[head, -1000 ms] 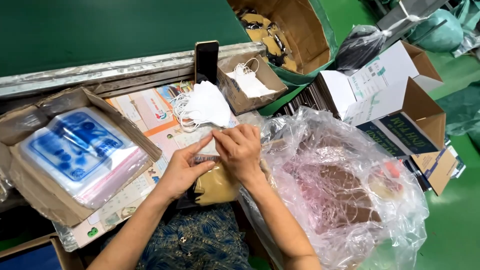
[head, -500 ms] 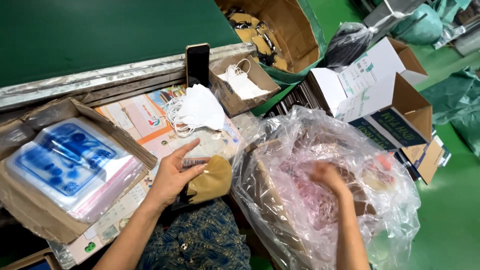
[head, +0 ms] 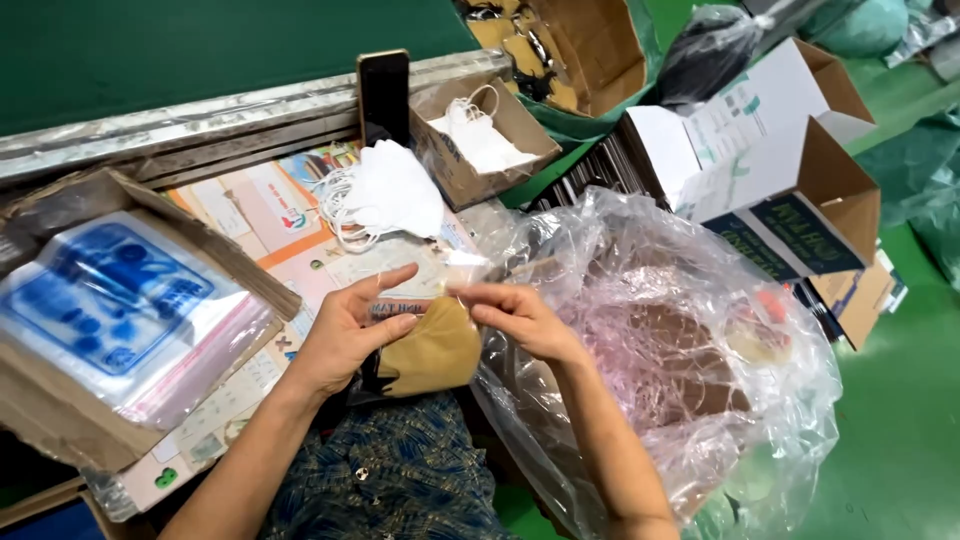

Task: The person is putting masks into plastic bags and placing them on the table.

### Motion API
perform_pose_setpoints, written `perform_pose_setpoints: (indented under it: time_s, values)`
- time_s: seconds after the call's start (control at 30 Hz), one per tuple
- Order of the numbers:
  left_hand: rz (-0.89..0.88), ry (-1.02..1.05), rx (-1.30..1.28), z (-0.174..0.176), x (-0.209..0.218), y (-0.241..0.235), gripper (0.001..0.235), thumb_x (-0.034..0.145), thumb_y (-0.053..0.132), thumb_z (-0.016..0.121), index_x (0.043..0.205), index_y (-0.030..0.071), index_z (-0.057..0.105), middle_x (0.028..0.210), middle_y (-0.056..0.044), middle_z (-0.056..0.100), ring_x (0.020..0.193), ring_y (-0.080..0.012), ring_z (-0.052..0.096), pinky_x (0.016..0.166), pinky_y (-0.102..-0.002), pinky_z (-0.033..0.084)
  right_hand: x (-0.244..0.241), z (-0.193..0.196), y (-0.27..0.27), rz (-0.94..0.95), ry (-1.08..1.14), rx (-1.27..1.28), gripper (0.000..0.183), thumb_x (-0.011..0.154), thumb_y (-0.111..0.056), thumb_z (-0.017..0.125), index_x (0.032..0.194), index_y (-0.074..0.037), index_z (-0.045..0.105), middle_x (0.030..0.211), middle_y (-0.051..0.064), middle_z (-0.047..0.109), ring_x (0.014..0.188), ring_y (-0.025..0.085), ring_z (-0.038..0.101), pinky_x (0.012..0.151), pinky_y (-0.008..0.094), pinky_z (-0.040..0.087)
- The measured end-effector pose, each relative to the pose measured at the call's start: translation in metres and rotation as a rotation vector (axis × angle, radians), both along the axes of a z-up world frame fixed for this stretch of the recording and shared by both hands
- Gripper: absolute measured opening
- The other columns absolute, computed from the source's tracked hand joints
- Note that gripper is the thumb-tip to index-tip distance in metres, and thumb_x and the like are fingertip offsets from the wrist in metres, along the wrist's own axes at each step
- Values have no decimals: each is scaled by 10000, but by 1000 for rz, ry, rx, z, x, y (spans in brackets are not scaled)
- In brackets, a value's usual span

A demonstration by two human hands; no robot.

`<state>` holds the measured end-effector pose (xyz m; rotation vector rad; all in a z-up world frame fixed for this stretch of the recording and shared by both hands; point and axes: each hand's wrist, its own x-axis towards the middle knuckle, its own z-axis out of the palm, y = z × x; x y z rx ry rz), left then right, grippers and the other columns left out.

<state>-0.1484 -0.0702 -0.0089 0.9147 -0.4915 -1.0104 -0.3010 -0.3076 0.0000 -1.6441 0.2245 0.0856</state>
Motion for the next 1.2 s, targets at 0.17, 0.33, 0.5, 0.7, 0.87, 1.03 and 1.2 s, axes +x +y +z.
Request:
perform_pose_setpoints:
  time_s: [0.17, 0.33, 0.5, 0.7, 0.87, 1.03, 1.2]
  values:
    - [-97, 73, -14, -11, 22, 23, 482, 957, 19, 588, 1435, -32, 557, 1224, -185, 740, 1063, -205, 728, 913, -312, 597, -2, 2, -3, 52, 11, 38, 442, 1055, -148, 595, 1475, -15, 572, 1347, 119, 693, 1179, 153, 651, 1030, 309, 522]
    - [-158, 263, -62, -19, 35, 24, 418, 985, 1, 466, 1384, -48, 579, 1240, -220, 718, 1123, -272, 689, 972, -360, 570, -14, -7, -14, -7, -15, 125, 439, 1003, -121, 599, 1434, -43, 573, 1341, 119, 689, 1163, 182, 667, 985, 337, 541]
    - [-130, 360, -373, -75, 42, 11, 218, 958, -11, 431, 900, -85, 627, 867, -184, 679, 807, -222, 684, 786, -313, 575, -16, -8, -15, 12, -236, 147, 178, 982, -76, 549, 993, 2, 708, 996, 87, 666, 978, 156, 618, 925, 298, 475]
    - [33, -95, -105, -100, 52, -1, 323, 906, -81, 744, 830, 53, 460, 835, -96, 580, 788, -157, 580, 694, -292, 483, 16, -2, -8, -96, -62, -166, 377, 899, -38, 748, 745, -114, 411, 698, -30, 414, 642, 102, 447, 604, 274, 427]
    - [215, 120, 37, -12, 102, 13, 277, 904, -9, 655, 1142, 53, 526, 1100, -226, 722, 1021, -280, 713, 848, -374, 569, 81, -1, -58, -275, -96, -17, 299, 953, -107, 731, 848, -130, 451, 756, -6, 552, 672, 122, 591, 649, 304, 564]
    - [497, 65, -52, 17, 142, 55, 477, 950, 16, 590, 1385, 31, 396, 1347, -234, 646, 1217, -301, 676, 1016, -382, 552, 132, 95, -73, -622, -410, 295, 577, 842, -111, 654, 1358, -279, 458, 1161, 20, 680, 897, 249, 761, 831, 391, 617]
    - [567, -72, 160, 13, 169, 78, 401, 995, 53, 558, 1376, 0, 443, 1275, -250, 668, 1139, -292, 690, 962, -378, 583, 126, 100, 3, -395, -680, 6, 201, 1017, -57, 636, 1200, 20, 602, 1185, 164, 687, 1104, 224, 671, 997, 370, 566]
